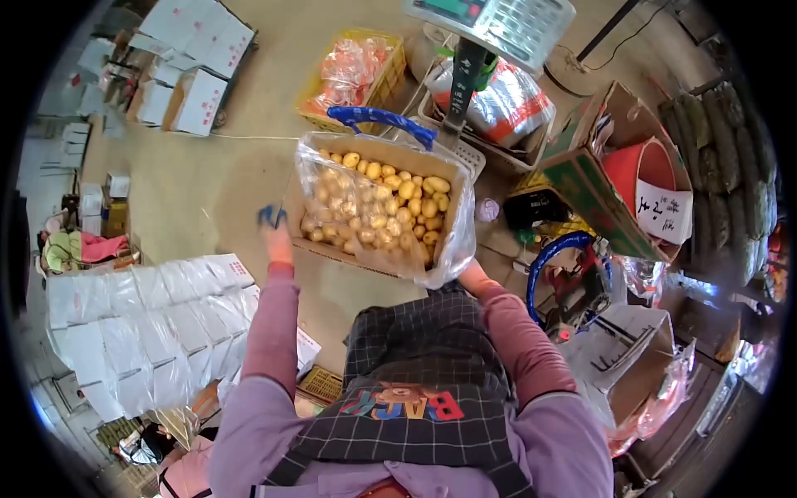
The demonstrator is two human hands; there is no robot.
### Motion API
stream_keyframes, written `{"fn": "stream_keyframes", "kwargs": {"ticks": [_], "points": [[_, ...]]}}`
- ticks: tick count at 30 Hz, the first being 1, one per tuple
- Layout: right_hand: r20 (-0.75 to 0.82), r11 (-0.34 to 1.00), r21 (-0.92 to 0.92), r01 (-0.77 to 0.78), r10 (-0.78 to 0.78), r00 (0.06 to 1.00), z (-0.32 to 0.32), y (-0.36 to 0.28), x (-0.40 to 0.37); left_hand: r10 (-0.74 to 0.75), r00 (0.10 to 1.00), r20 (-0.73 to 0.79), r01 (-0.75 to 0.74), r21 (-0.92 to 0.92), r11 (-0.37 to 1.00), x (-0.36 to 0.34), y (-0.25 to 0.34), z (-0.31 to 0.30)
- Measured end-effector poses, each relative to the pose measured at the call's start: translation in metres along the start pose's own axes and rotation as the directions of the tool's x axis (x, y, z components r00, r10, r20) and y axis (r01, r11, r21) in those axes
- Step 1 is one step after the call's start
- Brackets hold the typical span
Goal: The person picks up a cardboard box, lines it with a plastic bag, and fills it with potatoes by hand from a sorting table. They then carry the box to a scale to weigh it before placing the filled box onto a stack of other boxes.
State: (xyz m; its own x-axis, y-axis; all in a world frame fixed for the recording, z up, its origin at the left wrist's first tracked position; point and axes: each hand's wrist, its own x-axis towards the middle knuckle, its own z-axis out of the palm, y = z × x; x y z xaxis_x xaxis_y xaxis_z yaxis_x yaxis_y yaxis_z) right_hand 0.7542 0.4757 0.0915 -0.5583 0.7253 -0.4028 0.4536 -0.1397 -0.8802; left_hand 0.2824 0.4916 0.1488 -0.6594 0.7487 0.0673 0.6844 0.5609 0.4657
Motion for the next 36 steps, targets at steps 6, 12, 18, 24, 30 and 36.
{"fn": "stream_keyframes", "kwargs": {"ticks": [6, 12, 18, 24, 30, 36], "points": [[0.112, 0.507, 0.62, -0.599, 0.699, 0.707, -0.07, 0.037, -0.067, -0.438, 0.885, -0.155, 0.201, -0.722, 0.662, -0.074, -0.015, -0.076], [-0.067, 0.454, 0.834, -0.313, 0.647, 0.759, -0.076, -0.003, -0.074, -0.282, 0.943, -0.175, 0.217, -0.319, 0.923, -0.068, 0.068, -0.089], [-0.195, 0.323, 0.942, -0.091, 0.747, 0.636, -0.04, -0.042, -0.079, 0.401, 0.916, 0.029, -0.299, -0.617, 0.728, 0.022, 0.179, -0.016], [-0.794, 0.727, 0.605, 0.324, 0.582, 0.177, -0.019, -0.135, -0.069, 0.512, 0.366, 0.777, -0.098, -0.515, 0.851, 0.058, 0.231, 0.031], [-0.517, 0.747, 0.646, 0.157, 0.276, 0.81, -0.024, -0.241, 0.038, 0.487, 0.294, 0.822, -0.755, -0.113, 0.646, 0.035, 0.164, 0.116], [-0.262, 0.535, 0.841, -0.078, 0.53, 0.806, 0.008, -0.186, 0.099, 0.271, 0.173, 0.947, -0.662, -0.092, 0.744, 0.046, 0.031, 0.08]]}}
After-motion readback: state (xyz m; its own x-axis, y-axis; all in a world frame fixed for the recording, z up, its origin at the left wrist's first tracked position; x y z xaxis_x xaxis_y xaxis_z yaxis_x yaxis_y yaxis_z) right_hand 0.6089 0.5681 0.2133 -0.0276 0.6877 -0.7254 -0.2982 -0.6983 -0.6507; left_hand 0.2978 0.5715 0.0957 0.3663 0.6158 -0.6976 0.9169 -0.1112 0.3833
